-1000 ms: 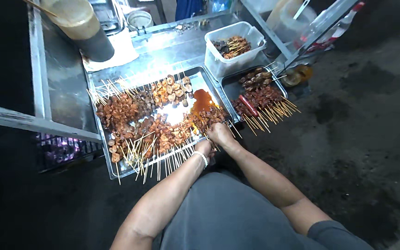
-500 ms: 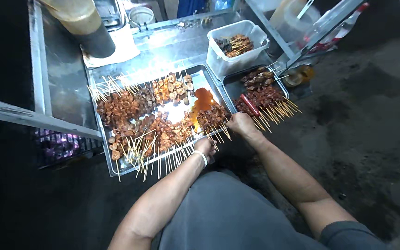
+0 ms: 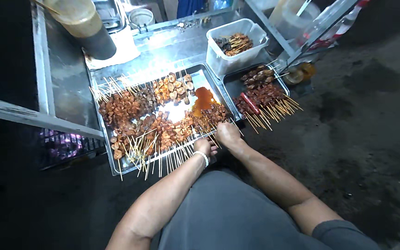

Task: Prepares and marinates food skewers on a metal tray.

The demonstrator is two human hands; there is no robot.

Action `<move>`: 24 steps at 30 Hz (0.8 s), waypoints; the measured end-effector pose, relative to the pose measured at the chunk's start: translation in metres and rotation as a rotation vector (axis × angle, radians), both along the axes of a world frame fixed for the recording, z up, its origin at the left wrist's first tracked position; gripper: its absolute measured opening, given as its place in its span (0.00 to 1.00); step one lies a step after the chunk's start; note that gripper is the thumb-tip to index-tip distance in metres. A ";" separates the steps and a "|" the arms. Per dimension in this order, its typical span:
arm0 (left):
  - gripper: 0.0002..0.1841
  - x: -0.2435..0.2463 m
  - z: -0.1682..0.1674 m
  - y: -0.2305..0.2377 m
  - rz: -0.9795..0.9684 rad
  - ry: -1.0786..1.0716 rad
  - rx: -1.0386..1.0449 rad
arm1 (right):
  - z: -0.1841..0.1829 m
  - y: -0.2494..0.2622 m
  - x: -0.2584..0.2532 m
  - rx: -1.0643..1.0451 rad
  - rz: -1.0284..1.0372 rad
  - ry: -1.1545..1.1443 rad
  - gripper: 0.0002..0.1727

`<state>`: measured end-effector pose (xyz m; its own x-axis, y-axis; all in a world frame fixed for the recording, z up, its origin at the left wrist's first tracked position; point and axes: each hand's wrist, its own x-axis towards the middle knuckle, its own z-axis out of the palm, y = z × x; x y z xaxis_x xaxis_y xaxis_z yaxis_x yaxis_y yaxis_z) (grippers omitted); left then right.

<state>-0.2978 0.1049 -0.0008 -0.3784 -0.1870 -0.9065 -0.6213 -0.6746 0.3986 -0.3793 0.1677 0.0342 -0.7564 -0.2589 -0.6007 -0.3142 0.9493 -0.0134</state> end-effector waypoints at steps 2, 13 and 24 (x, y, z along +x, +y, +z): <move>0.16 0.001 0.000 0.000 -0.038 -0.017 0.016 | -0.002 0.003 -0.003 0.013 -0.019 -0.002 0.16; 0.13 0.000 -0.003 0.005 0.101 0.072 0.125 | -0.030 0.025 -0.014 -0.401 -0.334 -0.295 0.16; 0.14 -0.011 -0.004 0.009 0.053 0.160 0.128 | -0.006 0.041 -0.017 -0.486 -0.255 -0.144 0.14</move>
<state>-0.3088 0.1136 -0.0048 -0.5119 -0.0977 -0.8535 -0.5194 -0.7561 0.3981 -0.3964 0.2086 0.0280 -0.7503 -0.3518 -0.5597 -0.0388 0.8687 -0.4939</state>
